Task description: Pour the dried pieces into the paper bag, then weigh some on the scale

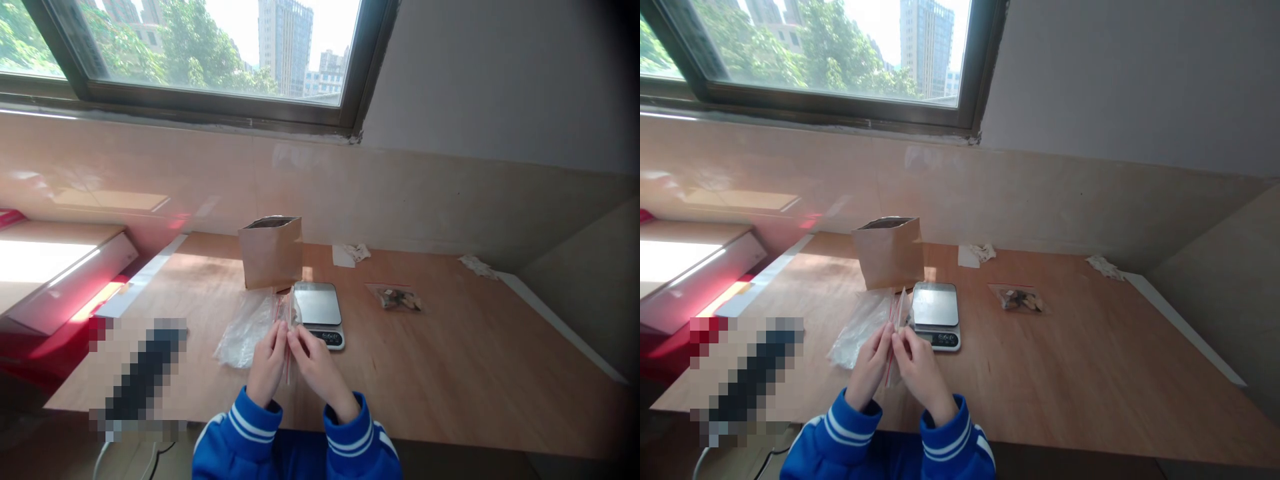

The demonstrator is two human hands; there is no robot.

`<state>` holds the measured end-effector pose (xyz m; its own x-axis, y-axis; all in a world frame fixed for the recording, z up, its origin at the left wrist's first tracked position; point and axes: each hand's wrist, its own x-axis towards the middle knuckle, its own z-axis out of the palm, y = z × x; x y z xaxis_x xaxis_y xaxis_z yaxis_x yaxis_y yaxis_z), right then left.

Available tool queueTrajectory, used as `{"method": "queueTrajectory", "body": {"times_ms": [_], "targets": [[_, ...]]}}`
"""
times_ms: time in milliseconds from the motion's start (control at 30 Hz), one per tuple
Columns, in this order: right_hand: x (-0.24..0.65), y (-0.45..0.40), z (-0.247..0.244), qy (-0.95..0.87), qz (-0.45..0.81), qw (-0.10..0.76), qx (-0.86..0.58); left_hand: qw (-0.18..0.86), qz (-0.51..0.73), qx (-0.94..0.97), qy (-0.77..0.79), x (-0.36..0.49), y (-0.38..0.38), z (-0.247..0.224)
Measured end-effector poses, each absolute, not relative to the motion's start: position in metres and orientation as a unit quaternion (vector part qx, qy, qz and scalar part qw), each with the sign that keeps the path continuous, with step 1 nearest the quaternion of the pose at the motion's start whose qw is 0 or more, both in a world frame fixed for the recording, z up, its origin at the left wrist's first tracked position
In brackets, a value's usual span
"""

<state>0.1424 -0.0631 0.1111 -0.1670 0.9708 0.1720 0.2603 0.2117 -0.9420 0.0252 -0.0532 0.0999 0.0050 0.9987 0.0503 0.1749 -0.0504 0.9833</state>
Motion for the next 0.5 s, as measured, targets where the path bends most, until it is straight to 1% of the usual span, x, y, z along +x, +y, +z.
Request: {"method": "queueTrajectory", "body": {"times_ms": [200, 500], "targets": [[0.144, -0.062, 0.104, -0.654, 0.387, 0.443, -0.476, 0.448, 0.451, 0.583, 0.506, 0.023, -0.053, 0.102], [0.139, -0.056, 0.097, -0.602, 0.375, 0.486, -0.511, 0.380, 0.459, 0.601, 0.533, 0.028, -0.057, 0.107]]}}
